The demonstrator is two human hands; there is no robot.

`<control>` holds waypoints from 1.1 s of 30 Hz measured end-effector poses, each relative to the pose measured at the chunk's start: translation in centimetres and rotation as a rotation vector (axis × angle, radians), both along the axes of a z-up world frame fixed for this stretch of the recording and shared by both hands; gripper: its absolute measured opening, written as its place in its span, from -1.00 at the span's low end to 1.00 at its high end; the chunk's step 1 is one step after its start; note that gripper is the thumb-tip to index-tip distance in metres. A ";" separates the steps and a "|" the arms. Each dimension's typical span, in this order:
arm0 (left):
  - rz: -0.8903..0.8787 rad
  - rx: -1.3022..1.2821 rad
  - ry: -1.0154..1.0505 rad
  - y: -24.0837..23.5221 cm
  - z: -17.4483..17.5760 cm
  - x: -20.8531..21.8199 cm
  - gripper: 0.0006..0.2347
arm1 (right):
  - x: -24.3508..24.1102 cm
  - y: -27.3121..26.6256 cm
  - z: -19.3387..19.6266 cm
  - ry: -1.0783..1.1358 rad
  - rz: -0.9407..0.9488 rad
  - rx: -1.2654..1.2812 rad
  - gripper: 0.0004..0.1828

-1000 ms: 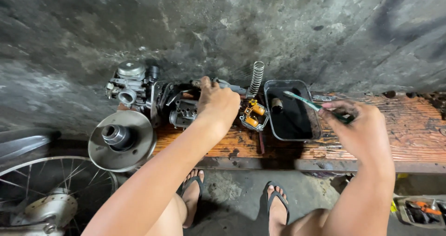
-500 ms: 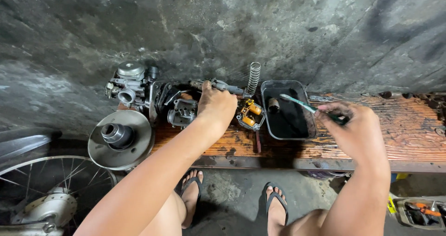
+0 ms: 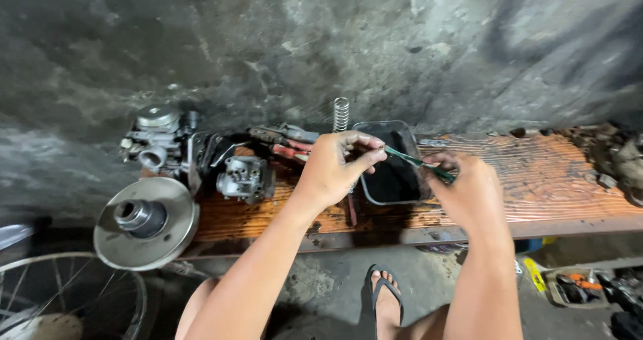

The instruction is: The person scrubs a disassembled carburetor with a toothbrush over a small tray of dark liquid. They rotate the carburetor to clean multiple sides and crevices, then briefly scrub a small metal component before placing it back on the workbench.

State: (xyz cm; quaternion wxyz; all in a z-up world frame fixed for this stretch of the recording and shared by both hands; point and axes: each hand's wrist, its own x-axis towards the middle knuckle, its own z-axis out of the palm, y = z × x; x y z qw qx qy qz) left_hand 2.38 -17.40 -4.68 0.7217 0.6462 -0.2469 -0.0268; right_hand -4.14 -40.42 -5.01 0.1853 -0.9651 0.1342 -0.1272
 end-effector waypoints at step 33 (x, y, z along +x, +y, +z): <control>0.009 -0.351 0.215 -2.7 -3.2 -0.1 -0.79 | -1.9 -1.8 -0.7 -0.493 0.282 0.604 -0.84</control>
